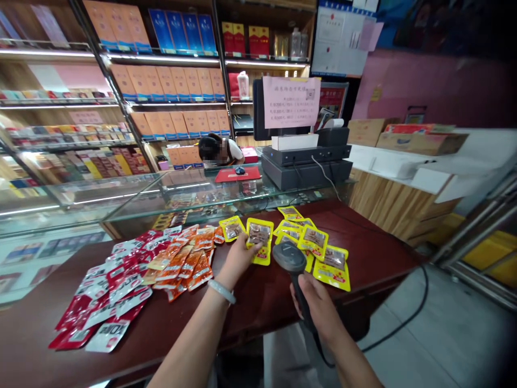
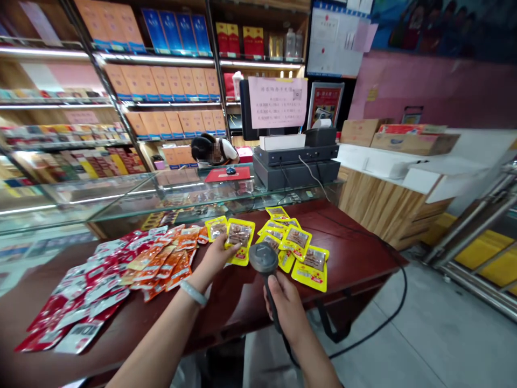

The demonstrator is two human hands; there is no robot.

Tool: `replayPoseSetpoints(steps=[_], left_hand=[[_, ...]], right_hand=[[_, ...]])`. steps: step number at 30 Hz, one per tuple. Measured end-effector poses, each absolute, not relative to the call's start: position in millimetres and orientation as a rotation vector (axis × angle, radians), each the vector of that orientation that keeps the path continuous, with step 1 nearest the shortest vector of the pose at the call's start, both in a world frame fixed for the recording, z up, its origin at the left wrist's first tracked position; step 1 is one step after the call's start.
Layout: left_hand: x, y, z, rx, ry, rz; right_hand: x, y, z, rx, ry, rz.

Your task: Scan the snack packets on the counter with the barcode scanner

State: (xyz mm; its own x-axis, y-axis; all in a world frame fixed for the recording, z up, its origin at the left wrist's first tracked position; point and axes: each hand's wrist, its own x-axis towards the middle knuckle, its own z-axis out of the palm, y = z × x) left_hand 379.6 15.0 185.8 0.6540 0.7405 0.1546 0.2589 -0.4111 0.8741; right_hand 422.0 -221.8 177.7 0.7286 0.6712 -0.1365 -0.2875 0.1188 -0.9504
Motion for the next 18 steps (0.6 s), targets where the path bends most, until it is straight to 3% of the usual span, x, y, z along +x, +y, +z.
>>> replayPoseSetpoints(steps=[6,11,15,18], left_hand=[[460,2,199,1.93,0.518,0.648],[452,24,196,2.454,0.738,0.712],[423,56,188,2.69,1.072,0.406],[410,69,182,2.716,1.061,0.156]], right_hand=[[431,-231,174,-1.292,-0.225,0.679],[431,-233,173,-1.305,-0.186,0.665],[427,-229,174,-1.29,-0.181,0.708],[424,-226,174,-1.274,-0.196,0.738]])
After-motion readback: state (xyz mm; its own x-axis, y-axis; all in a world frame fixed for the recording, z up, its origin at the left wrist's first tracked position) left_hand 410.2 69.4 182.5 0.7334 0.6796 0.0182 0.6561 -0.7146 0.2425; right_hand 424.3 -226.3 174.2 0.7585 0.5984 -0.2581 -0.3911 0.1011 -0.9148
